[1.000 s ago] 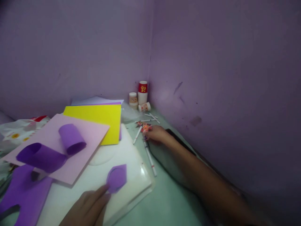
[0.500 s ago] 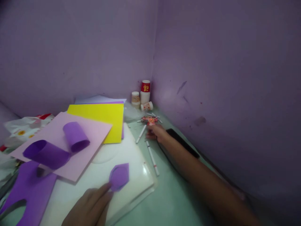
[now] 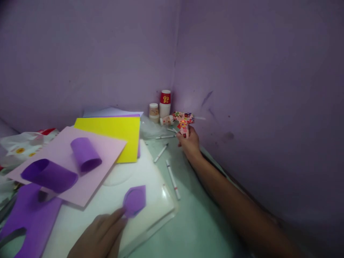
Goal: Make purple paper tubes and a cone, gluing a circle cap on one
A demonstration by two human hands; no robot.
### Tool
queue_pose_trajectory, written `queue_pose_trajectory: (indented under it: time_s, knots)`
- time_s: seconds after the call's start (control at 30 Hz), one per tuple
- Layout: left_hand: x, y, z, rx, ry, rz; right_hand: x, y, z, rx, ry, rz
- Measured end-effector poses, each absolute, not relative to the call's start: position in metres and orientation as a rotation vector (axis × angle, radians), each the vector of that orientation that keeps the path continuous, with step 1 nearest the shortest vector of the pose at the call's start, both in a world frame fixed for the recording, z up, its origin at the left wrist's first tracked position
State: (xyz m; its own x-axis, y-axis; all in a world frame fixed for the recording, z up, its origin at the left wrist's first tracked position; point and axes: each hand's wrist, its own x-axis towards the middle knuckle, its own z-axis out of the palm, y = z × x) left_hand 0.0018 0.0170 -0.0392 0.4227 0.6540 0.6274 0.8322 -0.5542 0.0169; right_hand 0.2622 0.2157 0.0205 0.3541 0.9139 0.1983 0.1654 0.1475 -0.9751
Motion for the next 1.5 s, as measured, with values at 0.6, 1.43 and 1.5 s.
queue_pose_trajectory:
  time_s: [0.6, 1.43, 1.5]
  knots:
    - [0.006, 0.011, -0.03, -2.444, -1.339, -0.8, 0.28, 0.048, -0.002, -1.44, -1.575, 1.278]
    - [0.009, 0.002, -0.029, -2.509, -1.35, -0.859, 0.252, 0.062, 0.021, -1.535, -1.986, 1.303]
    - [0.009, 0.001, -0.028, -2.52, -1.356, -0.842, 0.247, 0.068, 0.026, -1.529, -2.014, 1.296]
